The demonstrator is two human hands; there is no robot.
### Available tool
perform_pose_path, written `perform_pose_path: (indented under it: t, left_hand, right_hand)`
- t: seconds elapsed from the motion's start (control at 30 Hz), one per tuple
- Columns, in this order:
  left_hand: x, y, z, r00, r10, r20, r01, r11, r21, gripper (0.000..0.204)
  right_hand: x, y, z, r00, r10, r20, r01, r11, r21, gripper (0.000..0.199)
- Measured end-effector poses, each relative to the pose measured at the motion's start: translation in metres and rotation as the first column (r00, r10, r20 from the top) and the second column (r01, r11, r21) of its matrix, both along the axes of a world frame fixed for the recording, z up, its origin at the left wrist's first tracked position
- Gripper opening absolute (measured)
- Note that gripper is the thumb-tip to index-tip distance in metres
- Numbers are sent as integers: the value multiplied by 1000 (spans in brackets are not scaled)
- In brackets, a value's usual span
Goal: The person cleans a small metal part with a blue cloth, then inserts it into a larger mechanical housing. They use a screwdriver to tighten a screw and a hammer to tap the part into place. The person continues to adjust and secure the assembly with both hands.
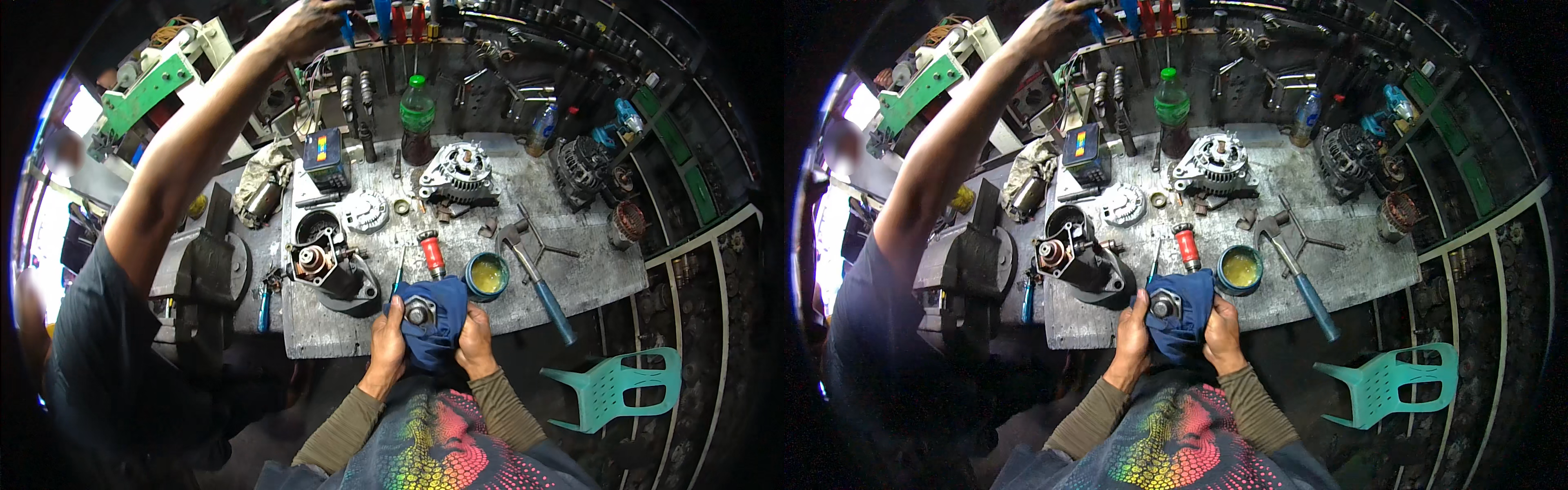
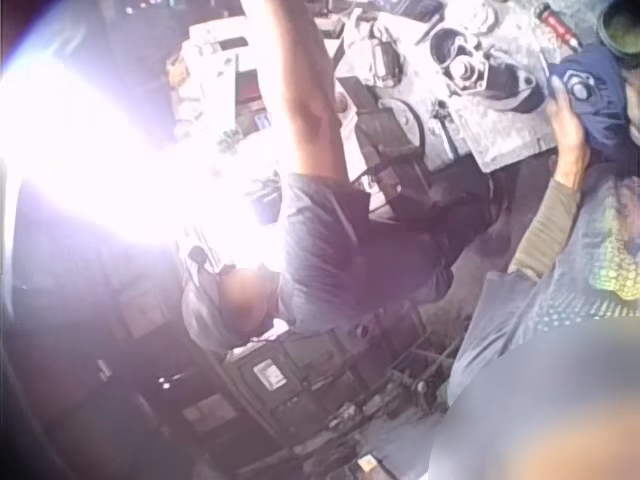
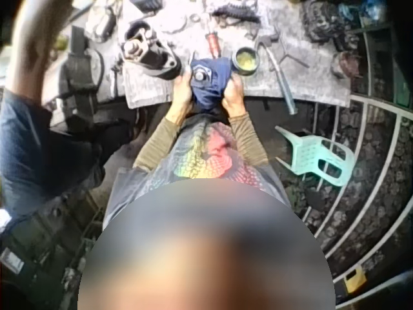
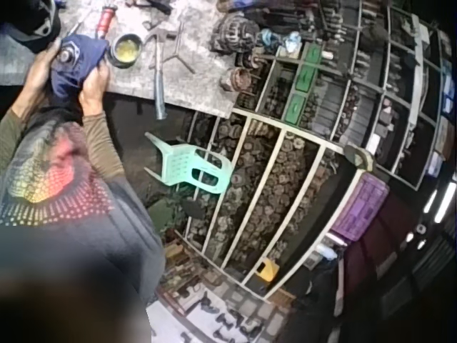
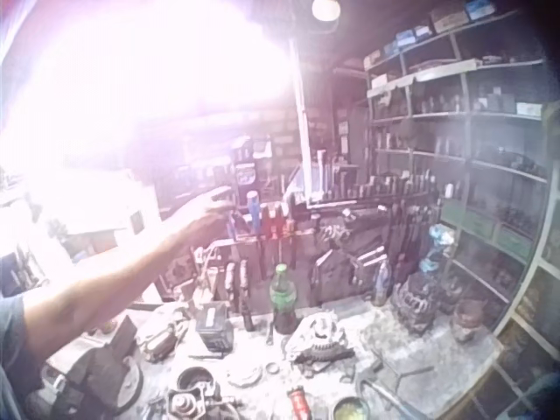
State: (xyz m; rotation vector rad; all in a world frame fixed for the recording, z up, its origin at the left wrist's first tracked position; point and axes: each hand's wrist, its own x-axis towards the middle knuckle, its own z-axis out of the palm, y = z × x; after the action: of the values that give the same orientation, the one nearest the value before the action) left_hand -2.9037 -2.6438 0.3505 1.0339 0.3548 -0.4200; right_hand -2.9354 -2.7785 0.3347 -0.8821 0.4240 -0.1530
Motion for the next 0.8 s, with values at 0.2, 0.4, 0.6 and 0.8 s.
perform_pose_path:
  t: [0.2, 0.4, 0.6, 0.8]
  left_hand:
    - [-5, -5, 6, 920, -287, 266, 146, 883, 446, 49]
    - [6, -14, 0, 967, 39, 251, -116, 948, 297, 49]
    - [4, 5, 11, 931, -273, 243, 186, 926, 329, 40]
    - [12, 32, 9, 802, -596, 32, 592, 801, 93, 46]
  right_hand:
    - [1, -16, -1, 964, 244, -106, -264, 824, -501, 28]
    - [0, 10, 3, 973, 147, 177, -1, 772, -635, 22]
    - [7, -25, -5, 954, 267, 137, -109, 733, -671, 24]
    - [42, -58, -2, 732, 645, -220, -516, 313, -797, 18]
